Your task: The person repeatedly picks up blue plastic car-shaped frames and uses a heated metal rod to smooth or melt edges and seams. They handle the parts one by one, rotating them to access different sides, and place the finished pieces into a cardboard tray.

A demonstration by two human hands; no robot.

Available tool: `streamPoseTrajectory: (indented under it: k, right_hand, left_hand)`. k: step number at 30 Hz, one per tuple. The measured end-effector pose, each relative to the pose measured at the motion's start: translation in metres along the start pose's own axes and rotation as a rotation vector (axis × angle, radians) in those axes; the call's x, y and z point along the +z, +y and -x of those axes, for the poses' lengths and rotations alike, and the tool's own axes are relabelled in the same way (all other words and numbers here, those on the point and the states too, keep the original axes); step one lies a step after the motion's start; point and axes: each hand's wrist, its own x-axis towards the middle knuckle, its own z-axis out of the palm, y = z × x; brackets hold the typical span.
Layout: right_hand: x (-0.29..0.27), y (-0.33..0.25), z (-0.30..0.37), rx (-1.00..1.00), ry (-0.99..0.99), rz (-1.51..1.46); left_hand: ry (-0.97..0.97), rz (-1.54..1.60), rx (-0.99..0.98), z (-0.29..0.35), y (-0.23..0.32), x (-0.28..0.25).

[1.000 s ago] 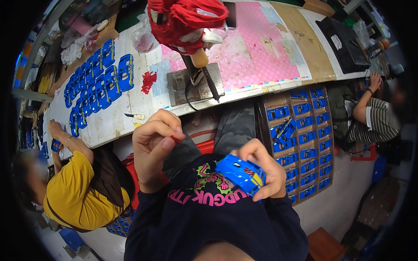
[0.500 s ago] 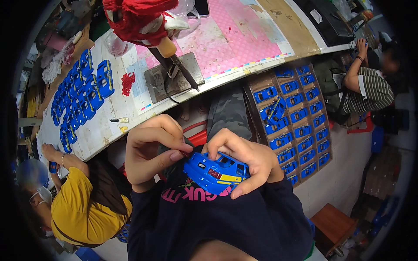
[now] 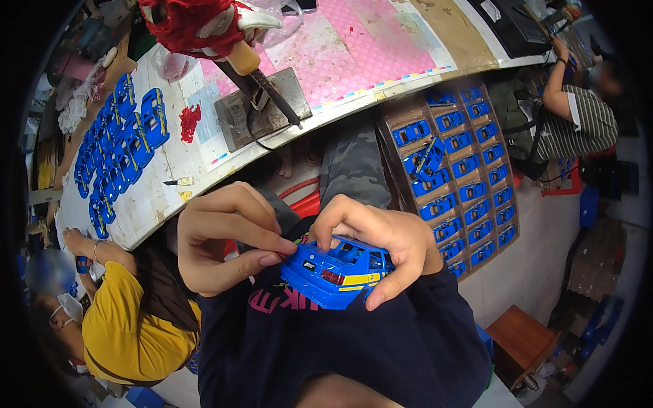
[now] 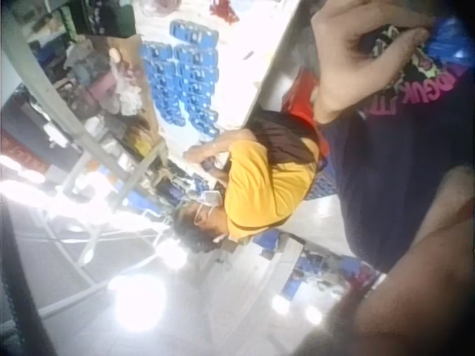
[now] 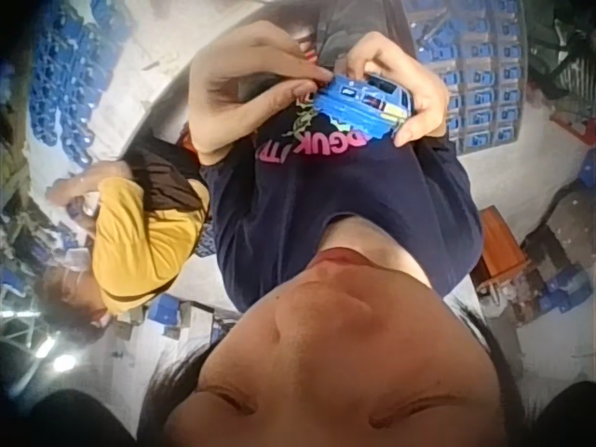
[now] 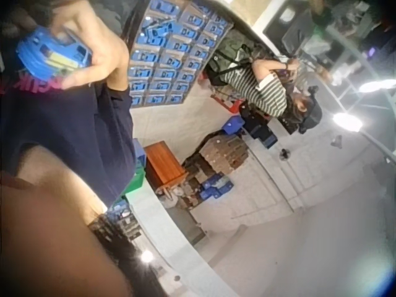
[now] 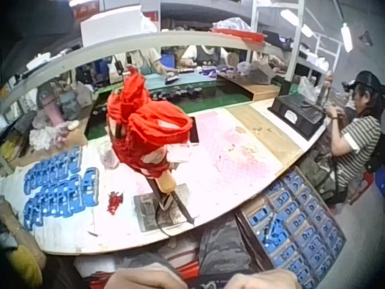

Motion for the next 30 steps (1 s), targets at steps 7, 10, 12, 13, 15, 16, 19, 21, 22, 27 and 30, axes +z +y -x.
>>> streamPoseTrajectory:
  k: [7,10,12,13,15,16,19,21,22,27,30]
  right_hand:
    - [0.002,0.005,0.001,-0.071,-0.010,-0.141]
    - [0.002,0.006,0.003,-0.079,-0.012,-0.176]
    - [0.002,0.007,0.004,-0.070,-0.015,-0.189]
    - [0.002,0.006,0.004,-0.064,-0.021,-0.185]
    - [0.001,0.006,0.004,-0.062,-0.027,-0.175]
    - [0.000,0.005,0.003,-0.066,-0.027,-0.169]
    - [0.002,0.006,0.002,-0.069,-0.026,-0.190]
    - [0.002,0.007,0.004,-0.058,-0.018,-0.200]
    - [0.002,0.008,0.005,-0.047,-0.009,-0.195]
    - [0.000,0.010,0.005,-0.037,-0.017,-0.150]
    - [-0.001,0.012,0.004,-0.053,-0.052,-0.137]
  left_hand:
    - [-0.034,-0.049,0.086,-0.002,-0.002,0.001]
    - [0.020,0.052,0.084,-0.002,-0.006,0.007]
    - [0.000,0.104,0.032,-0.004,-0.004,0.008]
    - [-0.009,0.130,0.005,-0.004,-0.004,0.008]
    - [-0.015,0.130,0.011,-0.006,-0.004,0.008]
    - [-0.019,0.130,0.014,-0.007,-0.005,0.008]
    - [0.035,0.190,-0.044,-0.007,-0.004,0.012]
    - [-0.004,0.248,-0.059,-0.008,-0.004,0.010]
    - [-0.025,0.278,-0.066,-0.009,-0.004,0.008]
    - [-0.152,0.330,-0.092,-0.013,-0.007,0.003]
    - [-0.198,0.408,-0.196,-0.014,-0.008,0.003]
